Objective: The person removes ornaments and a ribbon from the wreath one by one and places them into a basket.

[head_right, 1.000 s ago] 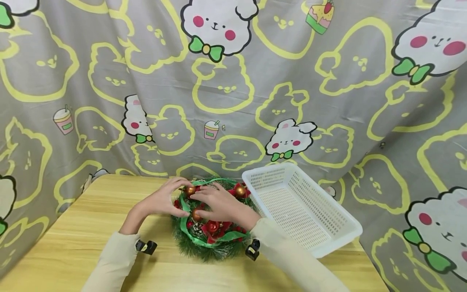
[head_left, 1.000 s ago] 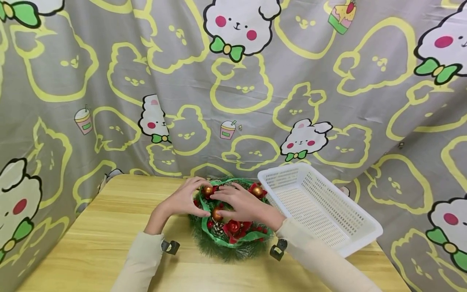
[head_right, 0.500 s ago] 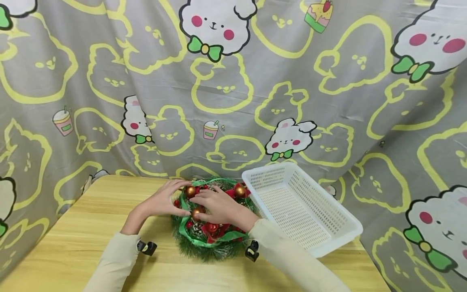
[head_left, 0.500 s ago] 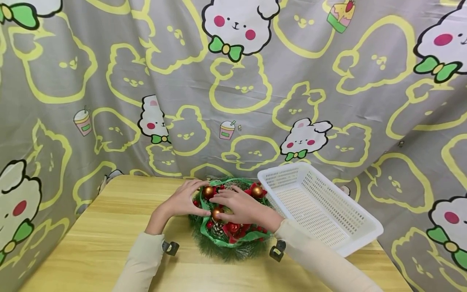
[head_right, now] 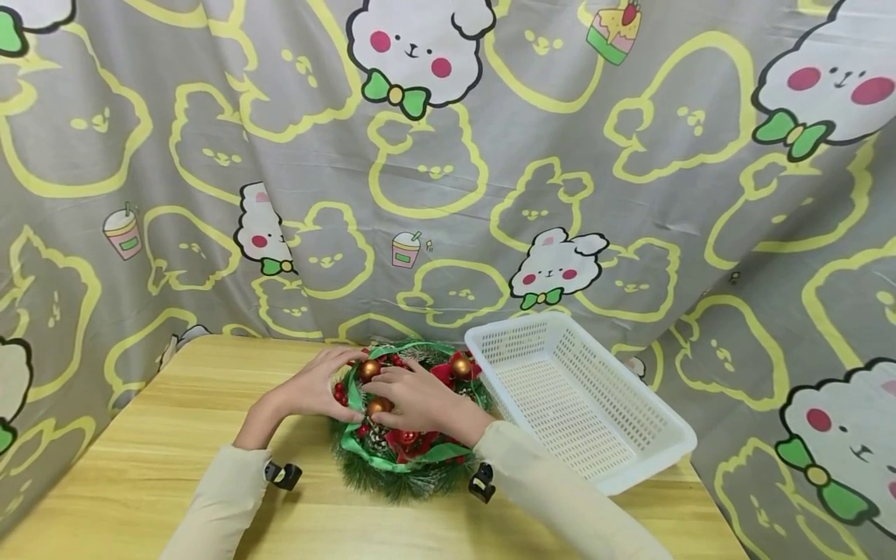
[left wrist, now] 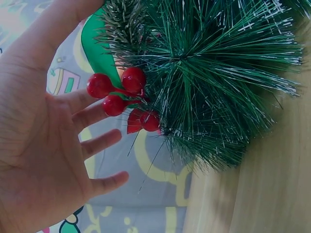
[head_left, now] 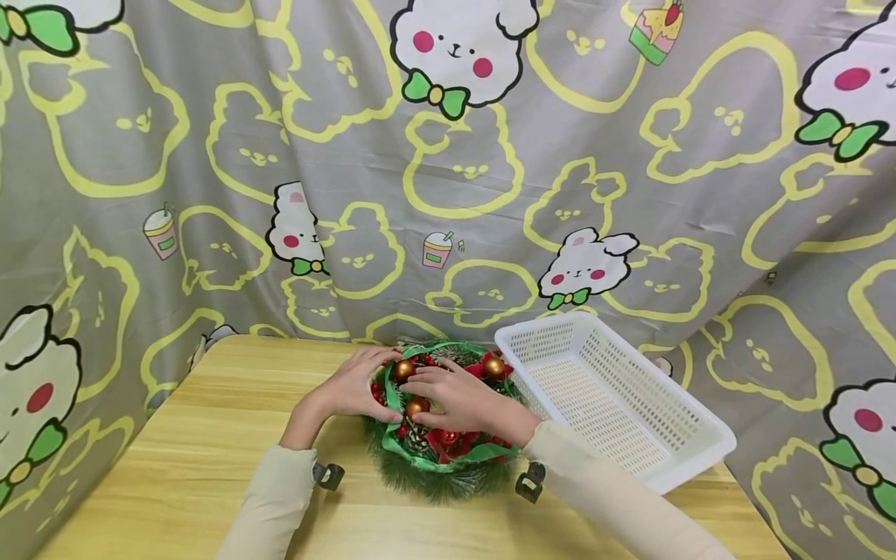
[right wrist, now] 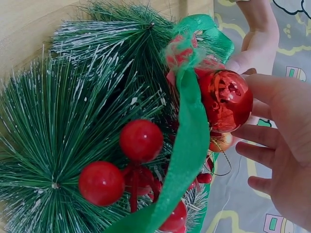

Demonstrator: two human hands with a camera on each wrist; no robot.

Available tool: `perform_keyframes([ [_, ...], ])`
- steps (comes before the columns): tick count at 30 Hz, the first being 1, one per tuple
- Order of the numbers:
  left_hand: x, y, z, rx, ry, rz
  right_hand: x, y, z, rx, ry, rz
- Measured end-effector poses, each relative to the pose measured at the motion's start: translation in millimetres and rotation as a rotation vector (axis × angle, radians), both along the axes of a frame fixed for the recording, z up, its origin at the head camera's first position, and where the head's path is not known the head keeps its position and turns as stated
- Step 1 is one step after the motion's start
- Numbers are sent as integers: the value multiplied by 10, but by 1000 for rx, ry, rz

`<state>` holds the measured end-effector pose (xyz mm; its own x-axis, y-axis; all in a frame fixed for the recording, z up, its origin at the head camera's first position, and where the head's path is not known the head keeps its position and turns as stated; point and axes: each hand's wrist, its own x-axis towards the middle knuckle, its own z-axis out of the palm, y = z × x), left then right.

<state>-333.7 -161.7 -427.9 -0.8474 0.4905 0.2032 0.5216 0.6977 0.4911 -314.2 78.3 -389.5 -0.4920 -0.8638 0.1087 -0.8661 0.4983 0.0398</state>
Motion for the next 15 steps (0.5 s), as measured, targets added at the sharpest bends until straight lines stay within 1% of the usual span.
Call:
perform_keyframes([
  [3, -10, 4, -13, 5, 3, -7, 4, -8, -3, 2, 33, 14],
  [8, -38, 4, -29, 19, 29, -11, -5, -10, -6, -13, 80, 35],
  [15, -42, -10, -46, 43, 7, -21, 1, -12, -14, -23, 77, 54],
])
